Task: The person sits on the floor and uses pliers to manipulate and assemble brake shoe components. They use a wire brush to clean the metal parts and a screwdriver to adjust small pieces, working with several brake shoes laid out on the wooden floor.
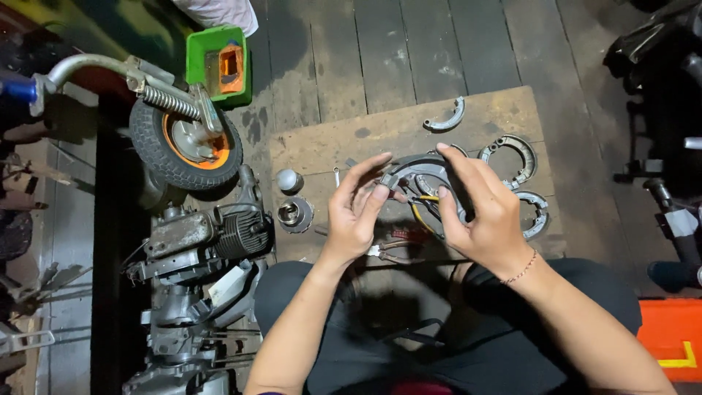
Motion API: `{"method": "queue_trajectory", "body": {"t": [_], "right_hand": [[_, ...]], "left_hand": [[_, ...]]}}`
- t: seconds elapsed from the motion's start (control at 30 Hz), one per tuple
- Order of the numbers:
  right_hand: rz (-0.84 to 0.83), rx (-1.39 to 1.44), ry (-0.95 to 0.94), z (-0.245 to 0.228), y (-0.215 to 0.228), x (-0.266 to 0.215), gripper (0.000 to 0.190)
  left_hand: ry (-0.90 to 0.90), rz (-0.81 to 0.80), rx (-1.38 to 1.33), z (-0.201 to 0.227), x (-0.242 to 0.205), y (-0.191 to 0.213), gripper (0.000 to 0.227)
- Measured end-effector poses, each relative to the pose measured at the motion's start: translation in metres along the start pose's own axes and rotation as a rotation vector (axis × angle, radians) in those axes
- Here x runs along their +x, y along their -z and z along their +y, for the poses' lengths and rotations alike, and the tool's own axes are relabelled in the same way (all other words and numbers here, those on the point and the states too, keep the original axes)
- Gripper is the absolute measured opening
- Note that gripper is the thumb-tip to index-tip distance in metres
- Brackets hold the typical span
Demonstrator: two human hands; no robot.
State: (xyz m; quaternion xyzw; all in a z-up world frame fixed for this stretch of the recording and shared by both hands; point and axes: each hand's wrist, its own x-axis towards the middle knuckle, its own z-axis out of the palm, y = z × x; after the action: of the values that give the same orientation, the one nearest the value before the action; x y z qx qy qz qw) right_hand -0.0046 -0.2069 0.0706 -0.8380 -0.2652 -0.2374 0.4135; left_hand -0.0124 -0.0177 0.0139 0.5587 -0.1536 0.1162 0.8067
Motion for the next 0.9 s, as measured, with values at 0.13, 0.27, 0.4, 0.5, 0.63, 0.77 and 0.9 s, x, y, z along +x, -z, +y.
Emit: {"method": "queue_trajectory", "body": {"t": [0.13, 0.27, 0.4, 0.5, 0.63, 0.77, 0.9], "right_hand": [[-0.030, 0.000, 0.016, 0.012, 0.012, 0.007, 0.044], [-0.111, 0.129, -0.045, 0.025, 0.024, 0.009, 0.045], [-0.261, 0.275, -0.109, 0.027, 0.040, 0.014, 0.045], [-0.316, 0.327, -0.136, 0.027, 0.045, 0.014, 0.044], [-0.381, 0.353, -0.165, 0.027, 0.047, 0.010, 0.045], [-0.427, 0.354, -0.224, 0.030, 0.046, 0.014, 0.058], [-0.474, 0.314, -0.247, 0.026, 0.045, 0.016, 0.074]], "left_hand": [[0.038, -0.046, 0.010, 0.014, 0.001, -0.002, 0.041], [-0.096, -0.136, 0.389, 0.019, 0.007, 0.004, 0.041], [-0.108, -0.186, 0.371, 0.020, 0.008, 0.002, 0.053], [-0.095, -0.236, 0.391, 0.030, 0.008, -0.002, 0.055], [-0.041, -0.271, 0.367, 0.030, 0.003, 0.000, 0.063], [0.005, -0.310, 0.341, 0.025, -0.002, -0.002, 0.063], [0.026, -0.347, 0.330, 0.026, -0.005, -0.003, 0.071]]}}
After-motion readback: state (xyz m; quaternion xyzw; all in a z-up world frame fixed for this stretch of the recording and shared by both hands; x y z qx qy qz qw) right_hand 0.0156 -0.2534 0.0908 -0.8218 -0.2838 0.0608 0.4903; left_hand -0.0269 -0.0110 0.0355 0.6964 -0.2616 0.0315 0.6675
